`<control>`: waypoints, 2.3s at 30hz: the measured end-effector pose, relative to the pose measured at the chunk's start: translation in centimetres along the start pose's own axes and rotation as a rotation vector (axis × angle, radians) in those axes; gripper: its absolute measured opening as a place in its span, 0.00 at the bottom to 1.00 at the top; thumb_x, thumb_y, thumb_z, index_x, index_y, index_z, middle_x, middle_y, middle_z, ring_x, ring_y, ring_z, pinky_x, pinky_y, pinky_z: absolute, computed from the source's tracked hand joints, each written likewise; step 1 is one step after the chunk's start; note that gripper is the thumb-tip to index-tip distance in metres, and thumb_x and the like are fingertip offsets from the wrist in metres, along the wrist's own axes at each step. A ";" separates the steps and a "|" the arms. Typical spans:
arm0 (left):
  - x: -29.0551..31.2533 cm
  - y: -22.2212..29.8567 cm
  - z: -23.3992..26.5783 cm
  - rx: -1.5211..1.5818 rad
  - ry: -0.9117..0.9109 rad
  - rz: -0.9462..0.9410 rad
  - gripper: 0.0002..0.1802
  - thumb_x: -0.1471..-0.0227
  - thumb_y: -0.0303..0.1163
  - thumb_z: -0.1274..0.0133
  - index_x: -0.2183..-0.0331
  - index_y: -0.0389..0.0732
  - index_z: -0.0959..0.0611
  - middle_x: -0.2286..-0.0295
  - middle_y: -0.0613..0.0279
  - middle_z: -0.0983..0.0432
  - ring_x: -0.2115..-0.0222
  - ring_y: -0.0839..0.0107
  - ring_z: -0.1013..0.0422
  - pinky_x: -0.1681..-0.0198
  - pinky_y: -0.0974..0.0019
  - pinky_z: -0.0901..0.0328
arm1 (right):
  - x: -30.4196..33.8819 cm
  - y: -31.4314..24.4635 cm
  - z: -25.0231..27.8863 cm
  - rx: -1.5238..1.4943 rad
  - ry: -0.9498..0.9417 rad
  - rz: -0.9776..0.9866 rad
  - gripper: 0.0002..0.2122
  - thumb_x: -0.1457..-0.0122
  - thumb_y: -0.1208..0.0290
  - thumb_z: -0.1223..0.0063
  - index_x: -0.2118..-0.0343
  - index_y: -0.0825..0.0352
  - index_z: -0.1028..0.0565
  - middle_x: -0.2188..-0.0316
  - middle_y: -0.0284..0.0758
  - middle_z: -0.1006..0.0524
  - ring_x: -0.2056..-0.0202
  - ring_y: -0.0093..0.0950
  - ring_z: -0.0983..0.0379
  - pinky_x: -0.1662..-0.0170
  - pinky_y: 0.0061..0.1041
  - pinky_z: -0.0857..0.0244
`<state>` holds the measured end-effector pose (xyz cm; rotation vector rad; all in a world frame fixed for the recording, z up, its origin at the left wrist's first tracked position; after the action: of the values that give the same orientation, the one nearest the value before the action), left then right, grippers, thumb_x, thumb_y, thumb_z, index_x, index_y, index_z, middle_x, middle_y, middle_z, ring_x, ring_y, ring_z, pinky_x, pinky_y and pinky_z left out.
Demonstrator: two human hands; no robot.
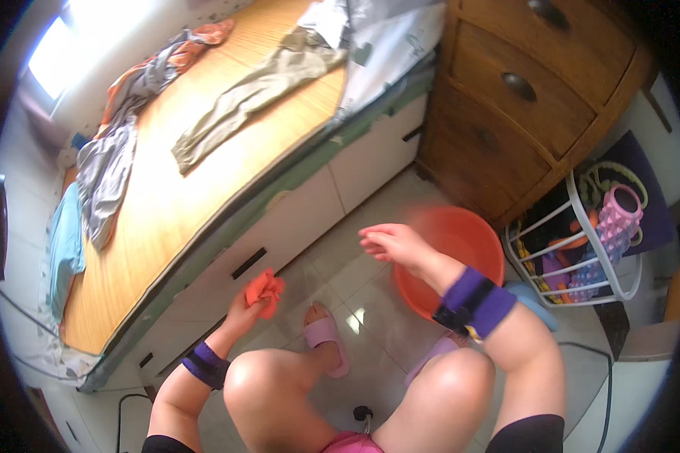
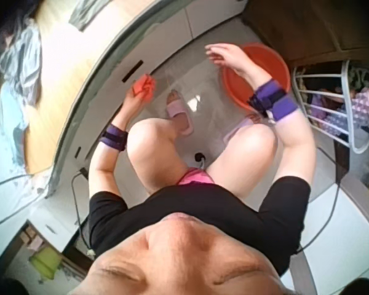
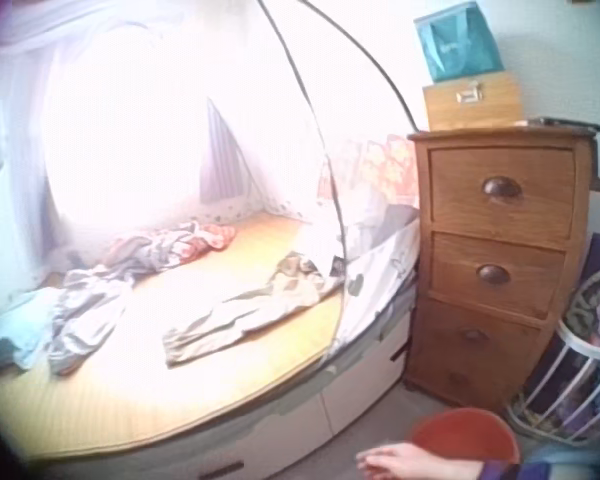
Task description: The person wipes the exterior and interior of a drawer with a cloth and wipes the edge of the drawer face.
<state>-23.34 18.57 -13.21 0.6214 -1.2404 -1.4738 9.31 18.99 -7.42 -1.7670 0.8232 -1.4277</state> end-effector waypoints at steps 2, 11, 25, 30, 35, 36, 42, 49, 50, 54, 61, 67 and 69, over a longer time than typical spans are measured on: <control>1.9 1.0 2.5 0.121 0.048 -0.046 0.20 0.56 0.28 0.49 0.59 0.34 0.30 0.64 0.57 0.28 0.63 0.69 0.31 0.58 0.68 0.38 | -1.7 -1.3 -5.6 0.097 -0.084 -0.032 0.14 0.42 0.66 0.57 0.55 0.65 0.30 0.62 0.31 0.26 0.62 0.20 0.31 0.60 0.19 0.35; 13.8 9.7 14.9 -0.320 0.340 -0.233 0.23 0.54 0.29 0.49 0.54 0.36 0.32 0.62 0.57 0.28 0.61 0.69 0.31 0.57 0.69 0.38 | -1.7 -1.4 -25.7 0.461 -0.208 0.089 0.13 0.46 0.66 0.52 0.59 0.64 0.27 0.68 0.29 0.24 0.71 0.18 0.29 0.70 0.18 0.35; 22.6 16.4 16.7 0.218 0.234 -0.037 0.31 0.67 0.19 0.61 0.53 0.35 0.37 0.58 0.54 0.35 0.57 0.66 0.36 0.55 0.66 0.39 | 10.5 -1.7 -40.2 -0.080 -0.439 0.239 0.17 0.39 0.61 0.61 0.49 0.59 0.37 0.59 0.28 0.30 0.61 0.17 0.33 0.61 0.20 0.36; 17.6 14.9 14.0 0.029 0.204 0.034 0.34 0.66 0.22 0.57 0.51 0.37 0.39 0.56 0.51 0.38 0.53 0.61 0.40 0.52 0.64 0.41 | 8.2 -0.5 -41.6 -0.608 -0.467 0.340 0.19 0.37 0.59 0.70 0.45 0.57 0.43 0.52 0.31 0.36 0.53 0.21 0.38 0.54 0.24 0.39; 14.4 9.7 11.9 -0.488 0.324 -0.012 0.30 0.61 0.28 0.53 0.51 0.36 0.37 0.55 0.42 0.39 0.53 0.51 0.40 0.51 0.59 0.42 | 3.0 5.4 -39.6 -0.908 -0.280 0.127 0.19 0.37 0.61 0.69 0.45 0.61 0.44 0.50 0.34 0.37 0.50 0.26 0.39 0.49 0.27 0.42; 13.9 8.9 11.3 -0.472 0.347 -0.033 0.30 0.60 0.29 0.52 0.52 0.36 0.36 0.55 0.40 0.39 0.53 0.49 0.40 0.51 0.57 0.42 | 2.1 6.4 -38.8 -0.941 -0.223 0.109 0.19 0.37 0.62 0.68 0.45 0.62 0.44 0.50 0.35 0.37 0.50 0.26 0.39 0.49 0.27 0.42; 13.2 3.2 9.8 0.161 0.568 -0.022 0.29 0.48 0.31 0.55 0.47 0.34 0.43 0.51 0.49 0.42 0.53 0.62 0.39 0.53 0.65 0.41 | -4.3 6.8 -34.4 -0.628 0.217 0.471 0.19 0.40 0.69 0.64 0.47 0.67 0.43 0.52 0.37 0.37 0.50 0.29 0.41 0.49 0.27 0.45; 9.3 2.7 7.5 0.278 0.468 0.011 0.26 0.42 0.39 0.71 0.45 0.37 0.43 0.45 0.54 0.48 0.45 0.63 0.48 0.44 0.65 0.52 | -5.2 4.2 -32.7 -0.296 0.472 0.606 0.24 0.46 0.74 0.60 0.46 0.71 0.49 0.47 0.50 0.48 0.48 0.50 0.48 0.47 0.35 0.49; 8.0 2.8 7.0 0.320 0.422 -0.006 0.26 0.41 0.40 0.74 0.45 0.37 0.44 0.45 0.54 0.49 0.45 0.64 0.49 0.43 0.65 0.53 | -5.0 3.9 -32.5 -0.247 0.510 0.656 0.25 0.47 0.76 0.61 0.45 0.72 0.49 0.47 0.51 0.48 0.48 0.50 0.48 0.47 0.36 0.48; 5.3 2.2 3.7 0.445 0.356 0.021 0.29 0.41 0.43 0.77 0.44 0.36 0.46 0.44 0.54 0.51 0.43 0.63 0.52 0.42 0.64 0.57 | -6.0 2.9 -27.9 -0.204 0.644 0.707 0.25 0.50 0.79 0.65 0.45 0.73 0.49 0.45 0.55 0.50 0.46 0.52 0.50 0.48 0.38 0.48; -2.3 5.7 -0.6 0.439 0.136 -0.077 0.31 0.41 0.45 0.75 0.43 0.35 0.50 0.43 0.54 0.55 0.42 0.64 0.55 0.41 0.64 0.60 | -8.8 -0.8 -17.8 -0.173 0.879 0.831 0.25 0.49 0.77 0.66 0.45 0.74 0.49 0.45 0.56 0.51 0.45 0.52 0.52 0.45 0.38 0.53; -6.2 5.7 -2.6 0.385 0.016 0.028 0.31 0.41 0.47 0.74 0.43 0.37 0.50 0.44 0.57 0.52 0.43 0.67 0.52 0.42 0.65 0.57 | -8.9 -3.0 -13.8 -0.286 0.859 0.885 0.24 0.49 0.77 0.65 0.47 0.77 0.47 0.46 0.57 0.48 0.46 0.53 0.50 0.45 0.37 0.51; -6.2 5.3 -2.2 0.523 0.064 0.009 0.30 0.41 0.46 0.73 0.43 0.37 0.49 0.44 0.56 0.51 0.43 0.66 0.52 0.42 0.64 0.56 | -8.7 -2.4 -14.7 -0.216 0.914 0.905 0.24 0.50 0.78 0.65 0.47 0.76 0.46 0.47 0.57 0.47 0.48 0.54 0.48 0.46 0.37 0.50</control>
<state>-17.49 23.99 -10.50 0.9962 -1.5870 -1.1088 -6.63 25.54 -7.96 -0.5549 1.9739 -1.4486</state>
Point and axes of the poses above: each hand's wrist, its own x-axis away from the middle knuckle, its own z-axis out of the back of the hand, y = z × x, the point moved 9 cm from there along -x, towards the middle knuckle
